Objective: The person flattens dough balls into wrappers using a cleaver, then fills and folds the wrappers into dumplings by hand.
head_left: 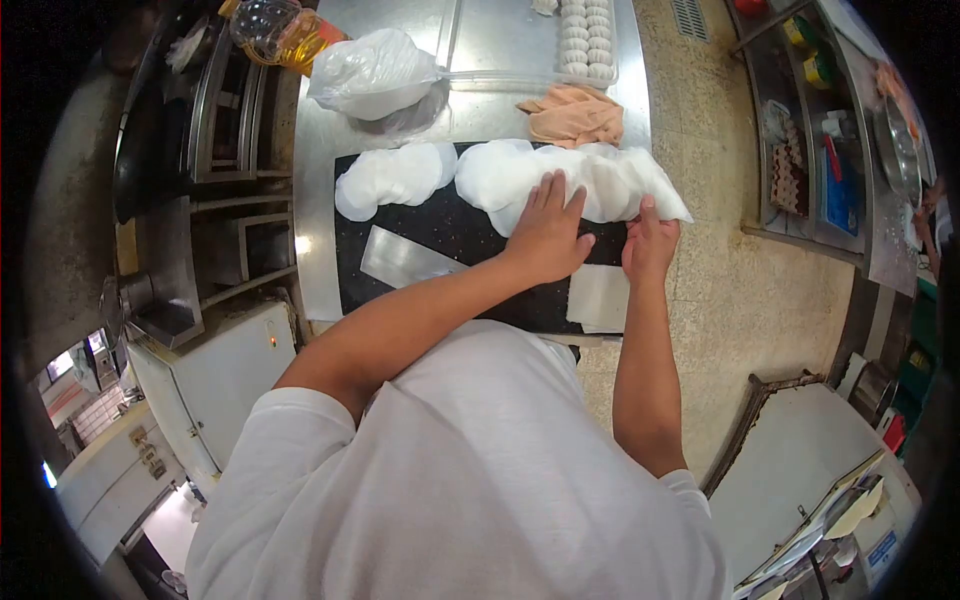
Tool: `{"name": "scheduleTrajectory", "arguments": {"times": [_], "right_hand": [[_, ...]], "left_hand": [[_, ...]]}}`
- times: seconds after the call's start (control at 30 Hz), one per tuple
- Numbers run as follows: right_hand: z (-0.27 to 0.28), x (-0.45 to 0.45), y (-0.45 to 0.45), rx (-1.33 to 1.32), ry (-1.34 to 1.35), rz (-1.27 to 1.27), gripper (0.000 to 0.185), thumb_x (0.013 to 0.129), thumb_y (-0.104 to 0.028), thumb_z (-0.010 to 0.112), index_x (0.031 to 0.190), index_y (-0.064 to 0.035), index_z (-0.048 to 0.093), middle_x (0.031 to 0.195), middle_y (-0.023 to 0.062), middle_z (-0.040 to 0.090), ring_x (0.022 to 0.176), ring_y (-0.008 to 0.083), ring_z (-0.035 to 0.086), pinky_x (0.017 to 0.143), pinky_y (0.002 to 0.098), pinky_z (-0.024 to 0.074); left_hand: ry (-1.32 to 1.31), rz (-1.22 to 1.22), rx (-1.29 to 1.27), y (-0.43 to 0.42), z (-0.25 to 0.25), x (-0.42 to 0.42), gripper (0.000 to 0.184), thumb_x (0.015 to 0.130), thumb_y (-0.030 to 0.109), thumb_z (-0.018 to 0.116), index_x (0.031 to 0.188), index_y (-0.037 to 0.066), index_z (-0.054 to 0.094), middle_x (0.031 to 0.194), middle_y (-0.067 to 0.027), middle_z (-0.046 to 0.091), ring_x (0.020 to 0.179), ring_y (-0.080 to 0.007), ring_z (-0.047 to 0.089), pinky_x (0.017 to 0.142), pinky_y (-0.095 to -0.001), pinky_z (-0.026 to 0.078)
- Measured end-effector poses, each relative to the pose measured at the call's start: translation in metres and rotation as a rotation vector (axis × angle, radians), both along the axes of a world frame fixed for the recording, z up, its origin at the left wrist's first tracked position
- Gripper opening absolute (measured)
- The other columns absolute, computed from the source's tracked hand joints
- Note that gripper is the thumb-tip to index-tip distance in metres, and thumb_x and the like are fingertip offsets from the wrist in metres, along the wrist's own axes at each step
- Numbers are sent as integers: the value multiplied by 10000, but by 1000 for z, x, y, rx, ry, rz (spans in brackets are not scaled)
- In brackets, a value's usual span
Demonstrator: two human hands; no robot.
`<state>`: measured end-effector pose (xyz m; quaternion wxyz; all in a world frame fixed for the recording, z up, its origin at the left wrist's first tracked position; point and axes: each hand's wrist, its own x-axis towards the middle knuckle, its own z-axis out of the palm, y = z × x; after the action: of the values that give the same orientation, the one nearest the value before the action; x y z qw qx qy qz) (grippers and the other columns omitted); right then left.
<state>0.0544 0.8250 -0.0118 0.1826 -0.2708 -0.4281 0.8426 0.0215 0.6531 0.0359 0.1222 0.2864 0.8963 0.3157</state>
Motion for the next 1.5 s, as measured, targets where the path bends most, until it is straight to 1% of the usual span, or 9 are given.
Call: {"name": "scheduleTrajectory", "arguments": {"times": [0.07,0.23,0.37,0.7,1.0,1.17,1.33,1.4,1.5], "right_hand": [[0,-1,0,1,-5,0,333,962,-136,670,1249,6,580,1160,93,677,1001,180,674,844,309,548],[-5,-2,2,-15,-10,-6,326,963,-123,664,1254,-7,572,1158,86,676,990,173,673,824,310,552],[2,-3,0,-70,19,-36,321,963,-113,662,1254,-23,561,1174,83,671,1004,180,673,828,315,557],[4,1,1,-97,8,-59,324,966,-111,656,1263,-24,561,1171,84,671,1019,188,669,843,333,557],[14,13,17,19,57,-24,370,957,-116,671,1289,-1,555,1225,113,658,1097,225,657,918,365,545],[29,21,26,-22,151,-93,390,980,-117,617,1333,12,512,1333,154,600,1203,281,611,998,426,517],[52,27,31,-82,207,-81,384,971,-120,638,1322,-5,533,1319,134,615,1191,276,620,990,446,519],[62,26,24,-92,221,-62,385,969,-120,641,1320,-5,534,1320,131,615,1192,273,620,996,443,515],[68,24,12,-35,176,-75,366,998,-95,561,1341,18,503,1329,158,600,1212,284,607,1025,434,503]], "left_hand": [[-6,-149,-190,-1,6,2,694,859,291,701,1412,-51,456,1485,-430,276,1403,-555,294,1194,-509,249],[-14,-57,130,5,12,-4,450,835,224,735,1198,-20,625,1256,-233,605,1173,-403,574,1015,-433,469],[55,125,-44,0,10,-43,351,808,280,779,1007,22,647,975,-165,592,960,-367,601,848,-454,501],[50,79,36,15,-16,-60,203,820,187,738,924,29,663,909,-161,649,924,-381,625,825,-478,502],[-461,194,308,38,11,-48,202,859,183,718,922,1,657,827,-102,685,781,-219,658,759,-334,520],[-1031,302,763,44,-3,-49,227,871,192,753,977,49,611,852,13,597,743,-96,539,679,-260,465],[-974,309,767,37,24,-53,391,825,187,793,1098,8,577,1040,-99,624,899,-165,604,754,-288,498],[-525,236,449,33,41,-46,449,813,194,797,1154,24,559,1072,-151,616,937,-231,617,807,-348,507],[-380,72,422,23,50,-45,546,777,176,806,1237,44,543,1103,-185,621,964,-315,625,870,-404,511]]}}
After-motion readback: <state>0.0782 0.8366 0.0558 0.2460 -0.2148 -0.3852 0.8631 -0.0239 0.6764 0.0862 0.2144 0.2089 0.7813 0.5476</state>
